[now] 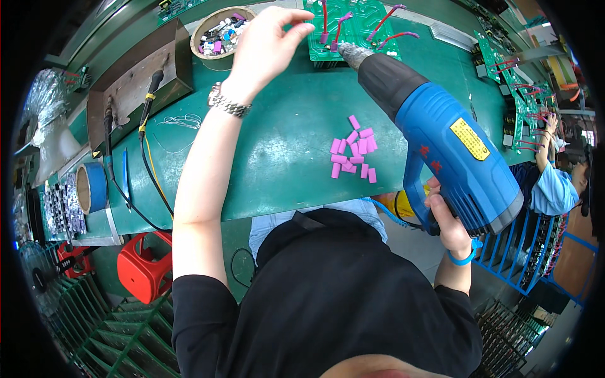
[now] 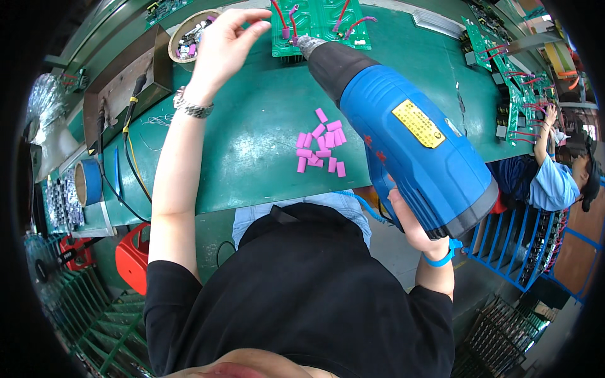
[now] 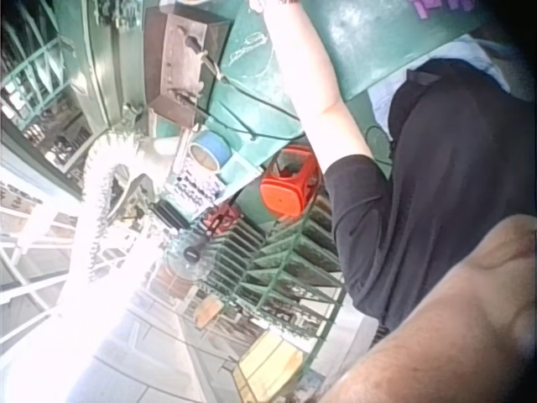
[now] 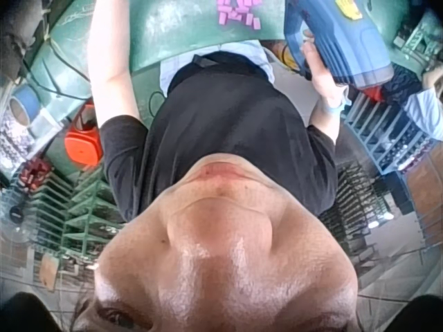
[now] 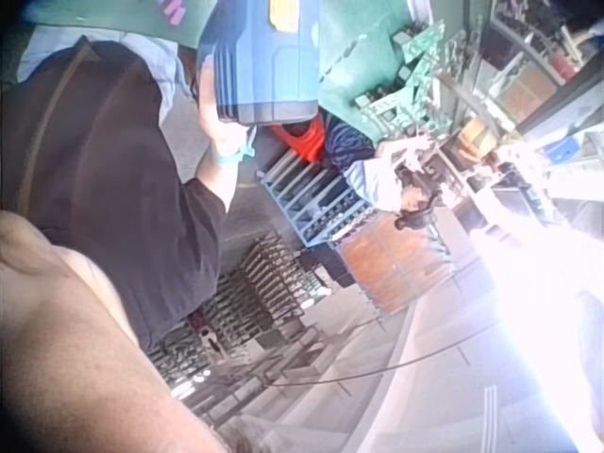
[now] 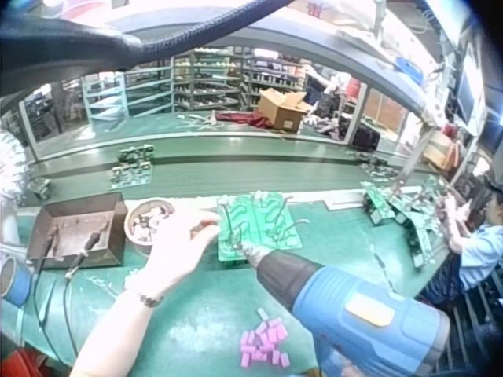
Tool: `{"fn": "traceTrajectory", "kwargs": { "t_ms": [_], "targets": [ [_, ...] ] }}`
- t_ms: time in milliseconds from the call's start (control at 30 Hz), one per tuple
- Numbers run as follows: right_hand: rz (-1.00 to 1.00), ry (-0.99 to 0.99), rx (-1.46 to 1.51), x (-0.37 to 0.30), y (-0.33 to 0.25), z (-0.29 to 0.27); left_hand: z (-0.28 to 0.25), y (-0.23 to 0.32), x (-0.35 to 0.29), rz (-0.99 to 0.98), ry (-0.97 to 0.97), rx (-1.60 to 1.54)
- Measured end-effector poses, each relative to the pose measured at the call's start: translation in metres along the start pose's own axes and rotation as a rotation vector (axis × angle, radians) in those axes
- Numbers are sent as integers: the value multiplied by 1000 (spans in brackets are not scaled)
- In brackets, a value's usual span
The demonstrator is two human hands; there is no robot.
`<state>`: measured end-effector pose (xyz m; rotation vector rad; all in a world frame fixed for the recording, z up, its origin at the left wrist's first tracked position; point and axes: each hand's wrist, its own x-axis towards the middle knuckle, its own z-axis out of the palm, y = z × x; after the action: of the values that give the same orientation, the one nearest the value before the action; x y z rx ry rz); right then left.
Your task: The person applies pink heat-shrink tubing to wires on a green PCB, then uses a heat gun to shrink the tubing into place.
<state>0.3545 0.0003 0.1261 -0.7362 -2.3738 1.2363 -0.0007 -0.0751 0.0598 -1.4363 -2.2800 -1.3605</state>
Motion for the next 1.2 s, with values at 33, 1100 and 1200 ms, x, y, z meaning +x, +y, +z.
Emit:
{"fn": "traceTrajectory", "kwargs": {
  "t_ms": [33,1100,1200],
  "targets": [
    [30,92,-77,-13,-4,-10,38,4,20,74,-26,-97],
    [-6,-52,53,-6,20,-4,-63,16,7,14,469,162],
    [-37,-61,-17,-6,26,-3,-95,35,9,140,703,20]
  ]
}}
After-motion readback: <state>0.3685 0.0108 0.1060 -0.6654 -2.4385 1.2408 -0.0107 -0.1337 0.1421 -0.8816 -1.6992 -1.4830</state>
